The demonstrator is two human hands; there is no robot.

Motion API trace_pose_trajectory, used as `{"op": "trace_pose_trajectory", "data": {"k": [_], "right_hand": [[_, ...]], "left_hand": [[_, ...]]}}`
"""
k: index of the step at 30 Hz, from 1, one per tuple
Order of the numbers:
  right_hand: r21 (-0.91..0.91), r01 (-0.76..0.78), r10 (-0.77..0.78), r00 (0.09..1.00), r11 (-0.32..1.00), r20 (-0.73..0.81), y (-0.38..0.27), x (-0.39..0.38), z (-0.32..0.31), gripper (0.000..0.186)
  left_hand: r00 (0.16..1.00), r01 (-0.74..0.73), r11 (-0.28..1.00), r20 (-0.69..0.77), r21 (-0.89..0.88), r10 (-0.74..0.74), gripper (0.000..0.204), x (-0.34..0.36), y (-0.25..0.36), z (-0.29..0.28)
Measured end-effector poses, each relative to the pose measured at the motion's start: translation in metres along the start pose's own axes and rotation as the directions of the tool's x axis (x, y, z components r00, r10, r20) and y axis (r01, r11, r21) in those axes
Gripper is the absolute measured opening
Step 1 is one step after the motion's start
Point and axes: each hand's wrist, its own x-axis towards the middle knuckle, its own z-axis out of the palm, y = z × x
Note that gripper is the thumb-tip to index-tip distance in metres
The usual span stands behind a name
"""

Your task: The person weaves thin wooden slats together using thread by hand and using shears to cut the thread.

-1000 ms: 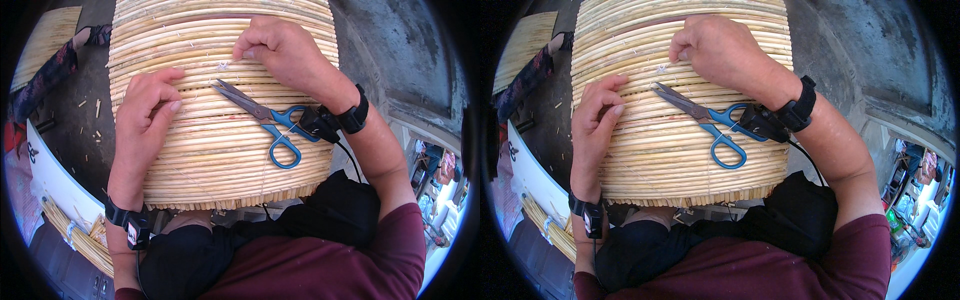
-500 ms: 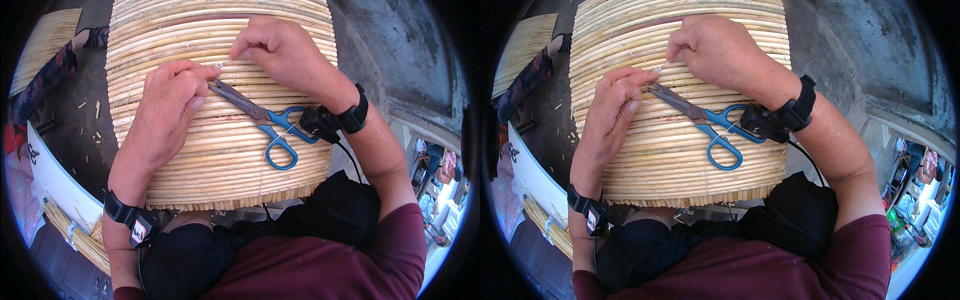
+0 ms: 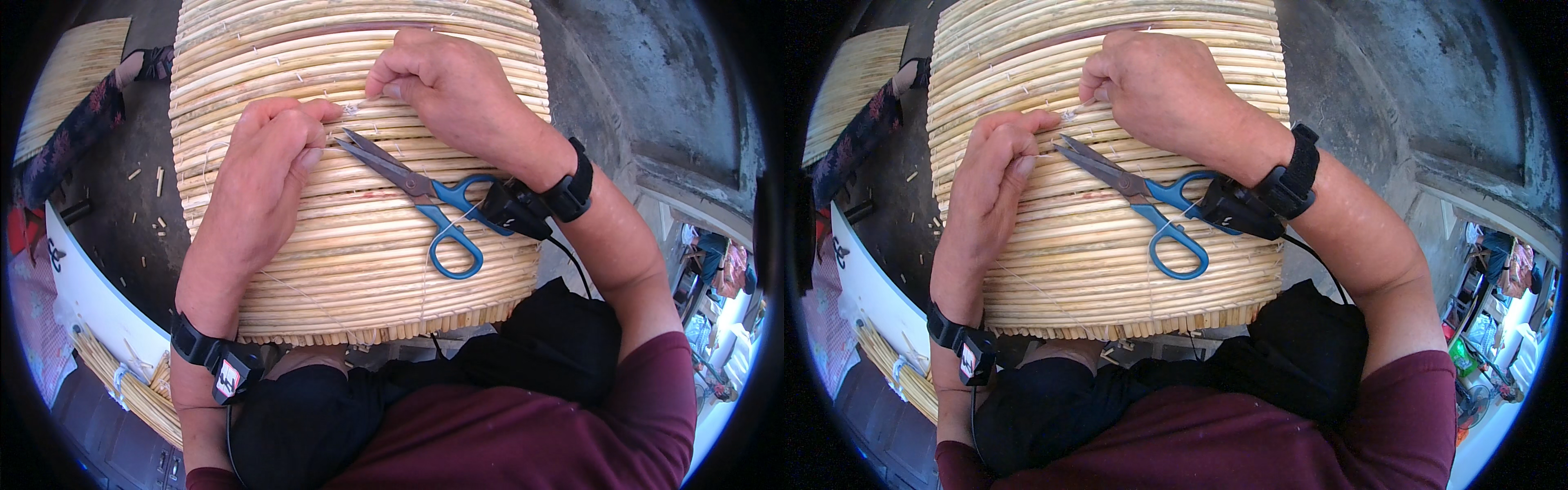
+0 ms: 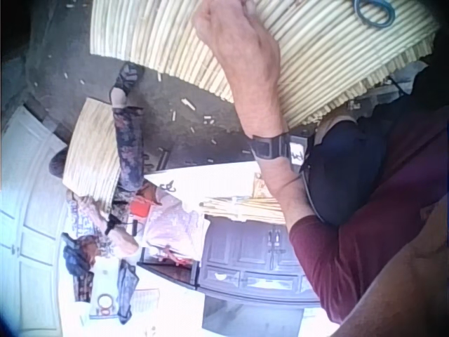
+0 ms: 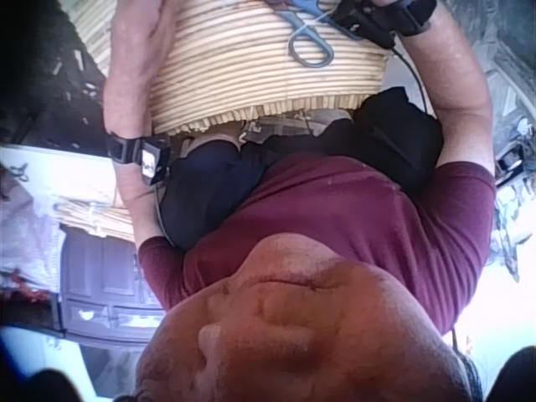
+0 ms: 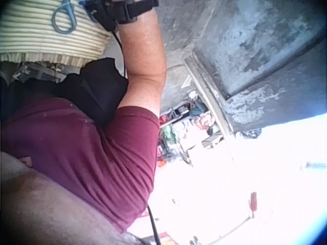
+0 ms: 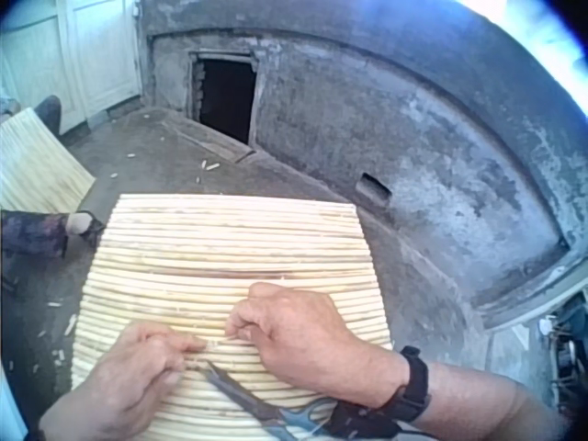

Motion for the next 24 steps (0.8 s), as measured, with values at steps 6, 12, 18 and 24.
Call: {"op": "trace_pose_trajectory", "data": {"k": [6, 12, 18, 24], "right_hand": [[-0.012, -0.009, 0.009, 1.000, 1.000, -0.008, -0.001, 0.000, 0.000, 0.012], [-0.045, -0.003, 0.004, 0.999, 0.999, 0.039, 0.000, 0.001, -0.004, 0.011], [0.120, -0.045, 0.044, 0.999, 0.992, 0.010, 0.001, 0.000, -0.016, 0.017], [0.186, 0.097, -0.096, 0.995, 0.978, -0.016, -0.004, -0.006, -0.017, 0.017]], "left_hand": [[1.000, 0.005, 0.996, 0.020, 0.084, -0.007, 0.006, 0.001, 0.002, 0.003], [0.999, -0.031, 0.988, 0.021, 0.154, 0.029, 0.006, 0.000, 0.002, 0.006], [1.000, -0.025, 0.989, 0.016, 0.145, 0.023, 0.006, -0.003, 0.002, 0.006], [0.999, -0.010, 1.000, -0.044, 0.018, 0.011, 0.007, -0.004, -0.001, 0.005]]}}
